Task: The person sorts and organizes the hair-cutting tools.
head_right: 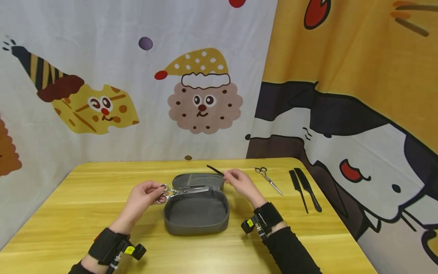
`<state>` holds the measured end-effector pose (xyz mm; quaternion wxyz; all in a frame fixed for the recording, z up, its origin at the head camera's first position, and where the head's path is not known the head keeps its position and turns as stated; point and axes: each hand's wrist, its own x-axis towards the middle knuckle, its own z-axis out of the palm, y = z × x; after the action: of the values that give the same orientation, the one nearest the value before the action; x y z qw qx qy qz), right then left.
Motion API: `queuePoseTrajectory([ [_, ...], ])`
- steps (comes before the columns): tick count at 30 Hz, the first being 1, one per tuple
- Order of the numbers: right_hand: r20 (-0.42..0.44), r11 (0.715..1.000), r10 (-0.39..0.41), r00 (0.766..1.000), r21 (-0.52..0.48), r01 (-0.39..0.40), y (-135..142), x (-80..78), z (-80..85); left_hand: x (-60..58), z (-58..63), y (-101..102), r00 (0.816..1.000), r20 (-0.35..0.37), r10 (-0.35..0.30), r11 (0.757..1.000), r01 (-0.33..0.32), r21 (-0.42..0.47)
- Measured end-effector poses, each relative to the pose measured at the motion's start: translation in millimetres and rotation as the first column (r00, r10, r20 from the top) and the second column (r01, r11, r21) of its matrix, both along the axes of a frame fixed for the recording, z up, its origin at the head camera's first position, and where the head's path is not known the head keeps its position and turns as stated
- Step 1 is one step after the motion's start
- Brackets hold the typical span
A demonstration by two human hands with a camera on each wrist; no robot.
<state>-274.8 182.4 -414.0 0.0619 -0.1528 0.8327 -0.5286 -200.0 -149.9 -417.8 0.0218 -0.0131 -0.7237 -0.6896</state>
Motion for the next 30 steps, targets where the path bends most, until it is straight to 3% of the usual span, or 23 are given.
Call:
queuePoseTrajectory([
  [7,0.124,0.999,-0.027,0.992,-0.014,0.029,2.5,-3.9,-9.2,3.9,-1.5,-13.4,0.999,0.036,0.028,1.0,-0.028,0.01],
  [20,0.247,0.999,-0.033,0.969,0.016,0.029,7.4,-22.4,-24.6,8.3,-3.3,-31.1,0.996,0.04,0.075,0.997,-0.075,-0.023],
  [26,0.269,0.999,-0.032,0.963,0.032,0.024,6.9,-27.5,-28.0,11.6,-5.0,-41.1,0.995,0.041,0.096,0.995,-0.095,-0.027],
  [30,0.276,0.999,0.014,0.961,0.023,-0.022,5.2,-30.9,-32.1,13.2,-8.3,-45.3,0.994,0.05,0.094,0.995,-0.092,-0.029],
])
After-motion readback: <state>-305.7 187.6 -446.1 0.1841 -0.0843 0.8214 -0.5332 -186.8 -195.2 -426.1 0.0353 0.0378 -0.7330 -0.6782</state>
